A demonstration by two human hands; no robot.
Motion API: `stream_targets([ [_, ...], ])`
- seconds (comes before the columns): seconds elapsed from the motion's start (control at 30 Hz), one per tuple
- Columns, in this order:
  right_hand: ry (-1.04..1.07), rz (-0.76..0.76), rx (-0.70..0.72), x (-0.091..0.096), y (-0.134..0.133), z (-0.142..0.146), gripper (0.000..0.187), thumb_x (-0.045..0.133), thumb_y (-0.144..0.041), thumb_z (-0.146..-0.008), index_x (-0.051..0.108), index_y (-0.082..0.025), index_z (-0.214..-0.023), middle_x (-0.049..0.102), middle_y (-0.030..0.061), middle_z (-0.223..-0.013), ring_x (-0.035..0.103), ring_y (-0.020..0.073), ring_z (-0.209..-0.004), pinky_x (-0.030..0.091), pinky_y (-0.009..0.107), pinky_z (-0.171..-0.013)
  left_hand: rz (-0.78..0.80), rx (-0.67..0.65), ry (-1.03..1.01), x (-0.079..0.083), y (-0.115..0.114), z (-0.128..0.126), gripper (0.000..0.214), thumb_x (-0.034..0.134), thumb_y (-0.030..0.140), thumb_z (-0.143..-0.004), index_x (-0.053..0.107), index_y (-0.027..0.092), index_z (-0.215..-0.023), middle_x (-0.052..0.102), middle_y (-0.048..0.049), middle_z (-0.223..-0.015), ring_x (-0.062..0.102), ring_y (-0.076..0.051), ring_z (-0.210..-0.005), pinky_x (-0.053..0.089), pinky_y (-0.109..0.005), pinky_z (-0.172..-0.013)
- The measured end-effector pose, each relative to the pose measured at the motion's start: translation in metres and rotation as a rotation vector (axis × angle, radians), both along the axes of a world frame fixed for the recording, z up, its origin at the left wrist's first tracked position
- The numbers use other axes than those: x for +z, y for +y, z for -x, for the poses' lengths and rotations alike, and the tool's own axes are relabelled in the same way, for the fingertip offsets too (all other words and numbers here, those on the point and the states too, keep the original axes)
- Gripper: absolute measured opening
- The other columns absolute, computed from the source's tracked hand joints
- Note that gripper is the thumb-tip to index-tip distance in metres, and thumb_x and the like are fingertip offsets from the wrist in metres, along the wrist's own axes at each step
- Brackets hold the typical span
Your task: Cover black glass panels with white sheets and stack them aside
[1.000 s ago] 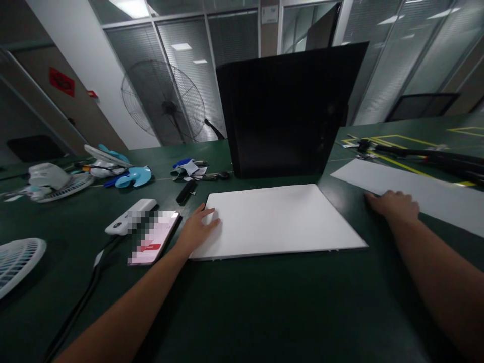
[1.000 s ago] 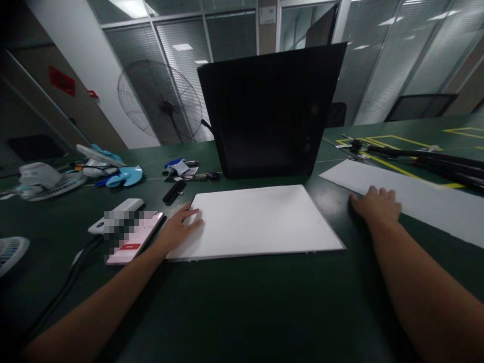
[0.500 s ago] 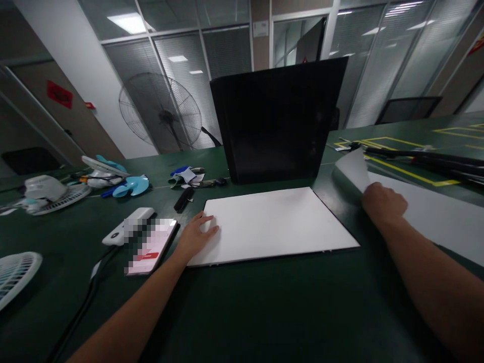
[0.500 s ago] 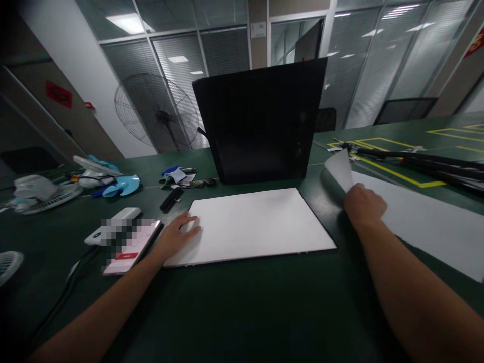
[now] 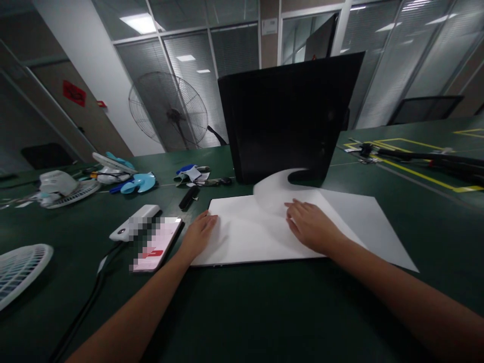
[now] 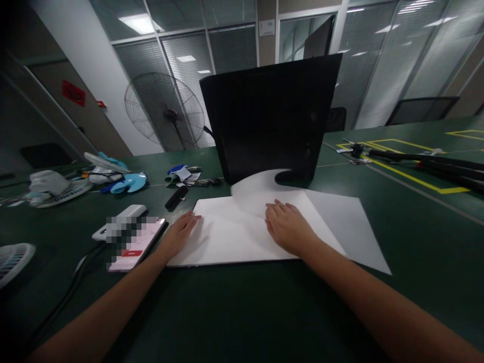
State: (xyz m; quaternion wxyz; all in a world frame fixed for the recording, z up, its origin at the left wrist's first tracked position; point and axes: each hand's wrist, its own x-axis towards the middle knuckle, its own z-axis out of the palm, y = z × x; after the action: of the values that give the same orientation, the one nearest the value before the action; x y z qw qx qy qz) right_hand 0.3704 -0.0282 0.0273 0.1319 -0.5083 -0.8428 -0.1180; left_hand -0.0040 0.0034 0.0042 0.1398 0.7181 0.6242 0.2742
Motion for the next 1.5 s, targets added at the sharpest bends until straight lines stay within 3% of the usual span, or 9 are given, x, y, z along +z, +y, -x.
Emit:
stream_targets([
  [0.07, -0.03, 0.099, 0.137, -0.003, -0.01, 0.018, 0.044, 0.035, -0.034, -0.104, 0.062, -0.011, -0.13, 0.055, 0.0158, -0.146, 0.049, 0.0337, -0.138, 0.042, 0.053, -0.112, -0.008, 0.014, -0.052, 0.0, 0.0, 0.0, 0.059, 0.031, 0.057, -0.104, 0.075, 0.02, -0.12, 0.059, -0.0112, -0.149, 0.051, -0.03, -0.141, 0.031, -0.049, -0.122],
  [0.2, -0.036, 0.274, 0.279, 0.001, -0.024, 0.03, 0.048, 0.037, -0.041, -0.105, 0.06, -0.013, -0.136, 0.057, 0.0164, -0.144, 0.054, 0.0326, -0.134, 0.046, 0.053, -0.11, -0.028, 0.037, -0.112, -0.001, 0.0, 0.0, 0.063, 0.026, 0.057, -0.104, 0.071, 0.017, -0.124, 0.061, -0.0125, -0.147, 0.052, -0.029, -0.14, 0.032, -0.047, -0.122],
  [0.43, 0.043, 0.376, 0.467, 0.007, -0.028, 0.029, 0.049, 0.044, -0.044, -0.104, 0.06, -0.017, -0.141, 0.051, 0.0131, -0.152, 0.047, 0.0311, -0.141, 0.04, 0.054, -0.117, 0.034, 0.064, 0.066, 0.0, 0.002, -0.002, 0.061, 0.063, 0.046, -0.089, 0.057, 0.013, -0.14, 0.051, -0.0186, -0.155, 0.049, -0.035, -0.142, 0.037, -0.05, -0.118],
  [0.6, 0.133, 0.412, 0.557, 0.002, -0.029, 0.028, 0.055, 0.051, -0.045, -0.101, 0.053, -0.02, -0.15, 0.042, 0.0097, -0.159, 0.041, 0.0266, -0.146, 0.034, 0.049, -0.122, -0.007, 0.051, 0.058, -0.003, 0.003, 0.0, 0.05, 0.06, 0.031, -0.09, 0.059, 0.015, -0.137, 0.054, -0.0162, -0.153, 0.052, -0.033, -0.141, 0.037, -0.05, -0.119],
  [0.77, 0.147, 0.398, 0.551, 0.001, -0.026, 0.023, 0.059, 0.055, -0.048, -0.099, 0.051, -0.02, -0.152, 0.039, 0.0114, -0.161, 0.039, 0.0278, -0.147, 0.032, 0.051, -0.123, -0.026, 0.019, 0.035, -0.009, 0.005, 0.006, 0.053, 0.051, 0.015, -0.086, 0.06, 0.015, -0.139, 0.054, -0.0135, -0.154, 0.05, -0.031, -0.143, 0.032, -0.051, -0.123],
  [0.9, 0.121, 0.41, 0.53, 0.0, -0.024, 0.019, 0.064, 0.055, -0.053, -0.098, 0.05, -0.02, -0.153, 0.04, 0.0119, -0.16, 0.04, 0.0298, -0.146, 0.031, 0.053, -0.122, -0.041, 0.002, 0.014, -0.012, 0.006, 0.008, 0.059, 0.05, 0.011, -0.082, 0.062, 0.017, -0.139, 0.053, -0.0113, -0.155, 0.049, -0.031, -0.144, 0.031, -0.051, -0.124],
  [1.1, 0.113, 0.427, 0.523, 0.001, -0.023, 0.02, 0.067, 0.056, -0.056, -0.097, 0.051, -0.019, -0.152, 0.041, 0.0132, -0.159, 0.04, 0.0307, -0.146, 0.031, 0.054, -0.122, 0.008, -0.02, 0.056, -0.007, 0.004, 0.005, 0.047, 0.051, 0.019, -0.088, 0.068, 0.019, -0.132, 0.051, -0.0113, -0.156, 0.046, -0.033, -0.145, 0.033, -0.051, -0.122],
  [1.27, 0.076, 0.386, 0.519, 0.005, -0.026, 0.023, 0.061, 0.054, -0.051, -0.099, 0.053, -0.019, -0.151, 0.042, 0.0129, -0.159, 0.041, 0.0318, -0.145, 0.033, 0.055, -0.121, 0.046, -0.021, 0.157, -0.003, 0.004, 0.001, 0.048, 0.053, 0.034, -0.095, 0.064, 0.014, -0.137, 0.042, -0.0172, -0.161, 0.047, -0.035, -0.145, 0.033, -0.049, -0.121],
  [1.5, 0.098, 0.422, 0.453, 0.006, -0.028, 0.027, 0.07, 0.058, -0.061, -0.094, 0.051, -0.023, -0.152, 0.039, 0.0115, -0.16, 0.04, 0.0328, -0.146, 0.035, 0.055, -0.119, 0.059, -0.009, 0.2, 0.001, 0.002, -0.001, 0.048, 0.052, 0.036, -0.096, 0.062, 0.016, -0.139, 0.046, -0.0149, -0.16, 0.046, -0.034, -0.145, 0.033, -0.047, -0.121],
])
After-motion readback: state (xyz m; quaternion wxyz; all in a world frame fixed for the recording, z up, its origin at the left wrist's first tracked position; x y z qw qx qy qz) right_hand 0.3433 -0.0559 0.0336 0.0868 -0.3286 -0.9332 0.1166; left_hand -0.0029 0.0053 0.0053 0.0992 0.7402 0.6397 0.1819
